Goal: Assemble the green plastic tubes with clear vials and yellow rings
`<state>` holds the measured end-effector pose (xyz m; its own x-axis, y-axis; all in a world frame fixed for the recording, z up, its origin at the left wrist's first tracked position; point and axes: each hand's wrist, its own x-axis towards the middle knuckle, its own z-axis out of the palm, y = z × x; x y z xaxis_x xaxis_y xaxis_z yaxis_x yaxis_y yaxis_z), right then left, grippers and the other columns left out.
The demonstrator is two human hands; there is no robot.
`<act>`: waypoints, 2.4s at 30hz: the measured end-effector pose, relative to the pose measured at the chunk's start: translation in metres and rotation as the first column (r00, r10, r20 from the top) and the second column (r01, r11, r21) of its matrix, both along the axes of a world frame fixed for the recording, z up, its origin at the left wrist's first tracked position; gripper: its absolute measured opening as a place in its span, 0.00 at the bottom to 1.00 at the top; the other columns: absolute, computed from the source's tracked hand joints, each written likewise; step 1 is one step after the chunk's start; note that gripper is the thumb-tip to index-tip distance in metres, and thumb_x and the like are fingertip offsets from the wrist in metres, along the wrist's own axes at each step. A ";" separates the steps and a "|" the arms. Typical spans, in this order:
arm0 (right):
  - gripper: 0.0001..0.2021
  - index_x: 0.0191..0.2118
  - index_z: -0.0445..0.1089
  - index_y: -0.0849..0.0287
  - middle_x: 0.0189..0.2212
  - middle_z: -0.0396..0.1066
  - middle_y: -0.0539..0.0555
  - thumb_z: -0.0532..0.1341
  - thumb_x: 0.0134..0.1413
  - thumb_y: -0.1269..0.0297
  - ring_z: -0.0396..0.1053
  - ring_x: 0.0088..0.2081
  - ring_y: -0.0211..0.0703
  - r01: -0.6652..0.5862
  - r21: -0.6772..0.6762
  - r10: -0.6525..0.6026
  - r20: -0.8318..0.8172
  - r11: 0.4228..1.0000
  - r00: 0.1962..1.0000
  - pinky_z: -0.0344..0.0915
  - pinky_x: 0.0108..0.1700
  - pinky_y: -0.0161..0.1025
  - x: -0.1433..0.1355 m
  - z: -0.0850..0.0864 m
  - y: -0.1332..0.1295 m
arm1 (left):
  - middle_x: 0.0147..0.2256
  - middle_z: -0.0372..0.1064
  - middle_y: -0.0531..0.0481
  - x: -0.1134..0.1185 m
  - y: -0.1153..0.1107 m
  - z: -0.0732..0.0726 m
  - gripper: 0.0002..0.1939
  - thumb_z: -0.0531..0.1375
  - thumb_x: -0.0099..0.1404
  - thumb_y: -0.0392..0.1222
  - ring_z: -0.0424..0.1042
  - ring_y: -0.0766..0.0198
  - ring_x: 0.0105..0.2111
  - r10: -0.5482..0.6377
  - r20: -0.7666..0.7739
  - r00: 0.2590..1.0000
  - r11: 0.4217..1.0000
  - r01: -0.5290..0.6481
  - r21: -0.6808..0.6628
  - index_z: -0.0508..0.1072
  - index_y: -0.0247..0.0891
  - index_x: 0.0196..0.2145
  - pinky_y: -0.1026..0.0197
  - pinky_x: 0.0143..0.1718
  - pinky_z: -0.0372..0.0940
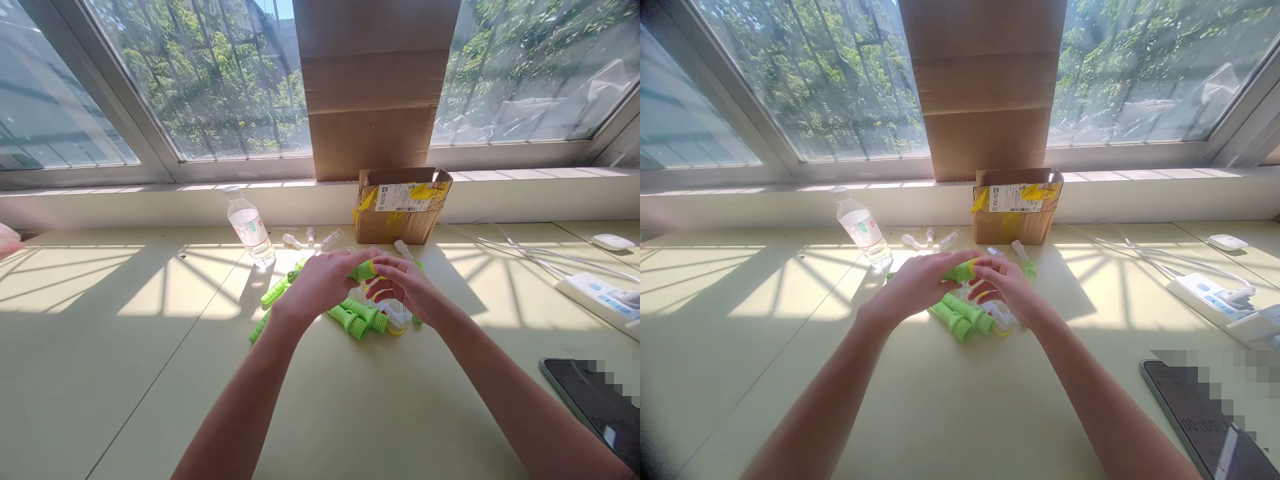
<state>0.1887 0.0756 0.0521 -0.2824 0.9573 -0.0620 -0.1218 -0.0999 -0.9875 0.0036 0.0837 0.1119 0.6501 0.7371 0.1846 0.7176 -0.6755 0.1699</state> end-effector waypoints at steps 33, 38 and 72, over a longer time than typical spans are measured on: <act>0.11 0.42 0.64 0.55 0.31 0.73 0.53 0.60 0.50 0.65 0.72 0.33 0.42 -0.015 -0.085 -0.011 -0.297 0.996 0.955 0.69 0.38 0.43 -0.009 -0.003 -0.004 | 0.35 0.71 0.55 -0.001 0.005 -0.006 0.26 0.55 0.61 0.34 0.69 0.65 0.34 -0.014 0.024 1.000 0.998 0.013 0.068 0.62 0.56 0.55 0.66 0.28 0.57; 0.10 0.42 0.66 0.54 0.32 0.72 0.51 0.59 0.51 0.68 0.71 0.34 0.41 -0.081 -0.122 0.028 -0.383 0.989 0.923 0.68 0.40 0.43 -0.008 -0.004 -0.004 | 0.31 0.69 0.55 -0.001 0.005 -0.007 0.25 0.55 0.62 0.34 0.67 0.65 0.30 -0.005 0.002 1.000 0.993 0.005 0.115 0.63 0.57 0.54 0.66 0.26 0.53; 0.12 0.41 0.65 0.53 0.32 0.74 0.50 0.60 0.50 0.71 0.74 0.36 0.40 0.020 -0.094 -0.062 -0.475 0.995 0.878 0.65 0.50 0.46 -0.016 -0.003 -0.007 | 0.40 0.71 0.59 -0.002 0.006 -0.007 0.24 0.53 0.61 0.33 0.69 0.66 0.35 -0.032 0.156 0.987 0.996 0.019 0.087 0.65 0.58 0.51 0.67 0.29 0.57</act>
